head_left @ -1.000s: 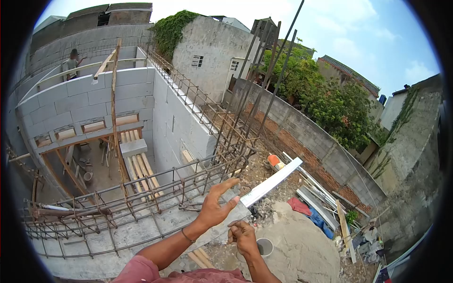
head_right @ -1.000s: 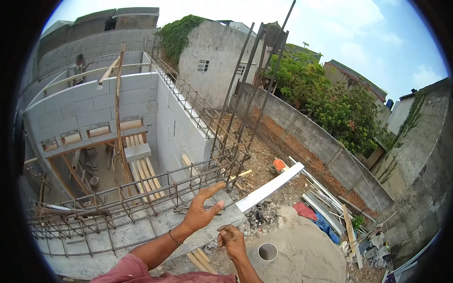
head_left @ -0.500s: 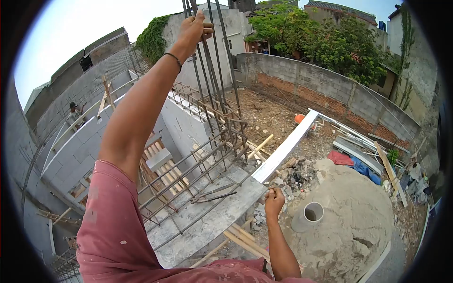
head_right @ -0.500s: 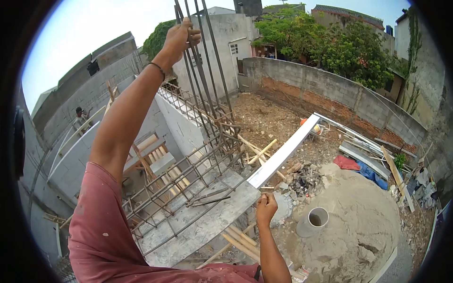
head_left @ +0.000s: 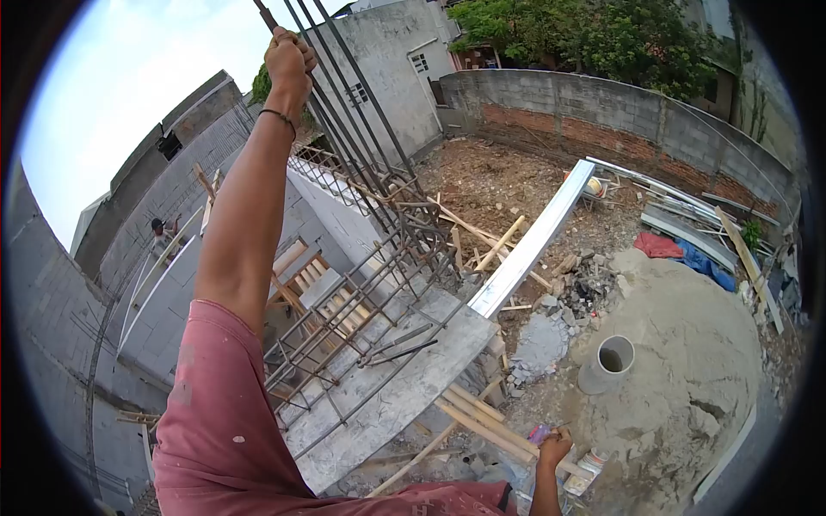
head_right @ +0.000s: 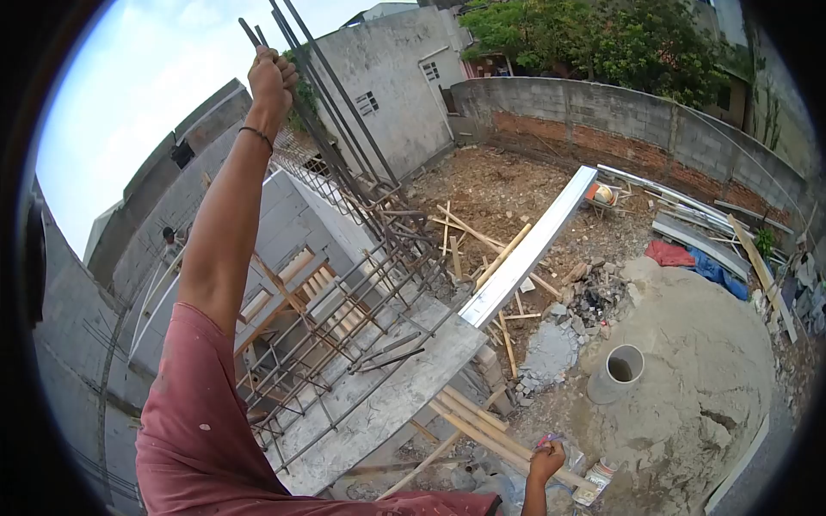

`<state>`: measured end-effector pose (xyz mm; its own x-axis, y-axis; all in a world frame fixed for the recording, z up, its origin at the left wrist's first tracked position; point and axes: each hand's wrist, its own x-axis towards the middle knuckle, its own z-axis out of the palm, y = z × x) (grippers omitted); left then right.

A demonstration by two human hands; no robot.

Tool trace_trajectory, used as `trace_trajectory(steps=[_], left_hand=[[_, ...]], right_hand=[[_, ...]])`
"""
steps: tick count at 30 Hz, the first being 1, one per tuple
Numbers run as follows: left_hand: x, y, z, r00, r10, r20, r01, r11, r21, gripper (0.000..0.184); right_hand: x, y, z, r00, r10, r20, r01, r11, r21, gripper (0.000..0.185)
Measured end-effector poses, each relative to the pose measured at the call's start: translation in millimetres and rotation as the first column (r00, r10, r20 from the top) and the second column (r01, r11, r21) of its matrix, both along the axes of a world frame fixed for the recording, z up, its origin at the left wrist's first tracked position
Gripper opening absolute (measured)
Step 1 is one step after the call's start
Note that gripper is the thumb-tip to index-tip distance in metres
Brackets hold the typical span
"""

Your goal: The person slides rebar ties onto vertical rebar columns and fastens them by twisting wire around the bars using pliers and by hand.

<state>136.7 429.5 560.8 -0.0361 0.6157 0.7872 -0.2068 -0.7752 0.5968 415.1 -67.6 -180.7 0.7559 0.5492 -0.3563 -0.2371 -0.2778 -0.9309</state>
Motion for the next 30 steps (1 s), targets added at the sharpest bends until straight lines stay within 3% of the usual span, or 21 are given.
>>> trace_trajectory(steps=[5,7,8,12,13,14,16,17,18,19,20,21,23,24,26,27,30], left_hand=[[21.9,-45.7,1.4,0.983,0.149,0.106,-0.146,0.989,-0.034,0.032],[6.5,-35.1,3.1,0.998,-0.030,0.049,0.033,0.997,-0.068,0.031],[0.1,-22.1,4.1,0.999,-0.040,-0.003,0.040,0.999,-0.014,0.032],[17.4,-30.5,-1.1,0.983,0.183,0.008,-0.183,0.983,-0.020,0.037],[-16.9,22.3,1.3,0.995,0.064,-0.081,-0.066,0.998,-0.018,0.030],[-0.9,21.9,-7.8,0.847,0.532,-0.018,-0.529,0.845,0.082,0.028],[10.1,-103.3,-0.7,0.877,0.366,-0.313,-0.410,0.908,-0.088,0.025],[5.1,-37.5,-15.2,0.986,0.140,-0.086,-0.141,0.990,-0.009,0.026],[-1.2,-38.8,-29.9,0.946,0.253,-0.204,-0.249,0.967,0.048,0.038],[-1.3,-53.0,-51.9,0.928,0.340,-0.150,-0.340,0.940,0.031,0.045],[-8.6,-46.4,-79.0,0.839,0.525,-0.143,-0.517,0.851,0.095,0.051],[-12.9,-45.1,-116.3,0.733,0.680,-0.007,-0.675,0.729,0.112,0.049],[-20.3,-49.2,-189.0,0.608,0.792,0.065,-0.734,0.591,-0.336,0.051],[-26.7,-43.7,-221.1,0.589,0.805,-0.074,-0.731,0.492,-0.473,0.060],[-33.8,-37.2,-258.6,0.562,0.785,-0.260,-0.759,0.365,-0.540,0.074],[-40.7,-25.4,-262.5,0.572,0.787,-0.232,-0.745,0.379,-0.548,0.074],[-54.7,0.6,-253.9,0.530,0.830,-0.171,-0.847,0.527,-0.070,0.093]], right_hand=[[30.4,4.1,31.9,0.997,-0.079,-0.015,0.080,0.992,0.098,0.013],[33.6,22.5,45.6,0.996,-0.037,0.085,0.029,0.995,0.093,0.012],[32.8,35.6,55.7,0.994,-0.035,0.108,0.024,0.994,0.103,0.012],[20.6,102.2,145.6,0.969,0.247,0.011,-0.236,0.910,0.341,0.012],[20.4,124.9,174.5,0.952,0.306,0.029,-0.291,0.867,0.404,0.010],[17.6,152.6,206.8,0.932,0.361,0.047,-0.339,0.815,0.470,0.010],[5.8,199.9,288.4,0.895,0.435,0.100,-0.402,0.689,0.603,0.008],[2.8,223.3,325.1,0.868,0.472,0.155,-0.448,0.610,0.653,0.008],[-0.6,244.0,360.5,0.839,0.502,0.211,-0.490,0.527,0.695,0.008],[-4.7,261.6,397.0,0.811,0.546,0.209,-0.484,0.427,0.764,0.008],[-9.6,279.0,431.7,0.782,0.589,0.206,-0.460,0.322,0.828,0.009],[-8.1,296.1,461.8,0.718,0.663,0.213,-0.452,0.211,0.867,0.011],[-21.7,316.7,530.4,0.610,0.756,0.236,-0.461,0.096,0.882,0.013],[-34.0,323.7,565.2,0.574,0.780,0.252,-0.494,0.084,0.865,0.014],[-52.0,343.9,618.6,0.520,0.770,0.370,-0.602,0.023,0.798,0.017],[-68.0,350.1,647.2,0.559,0.704,0.438,-0.645,0.037,0.763,0.020],[-117.2,376.9,720.8,0.619,0.371,0.693,-0.781,0.192,0.595,0.032]])
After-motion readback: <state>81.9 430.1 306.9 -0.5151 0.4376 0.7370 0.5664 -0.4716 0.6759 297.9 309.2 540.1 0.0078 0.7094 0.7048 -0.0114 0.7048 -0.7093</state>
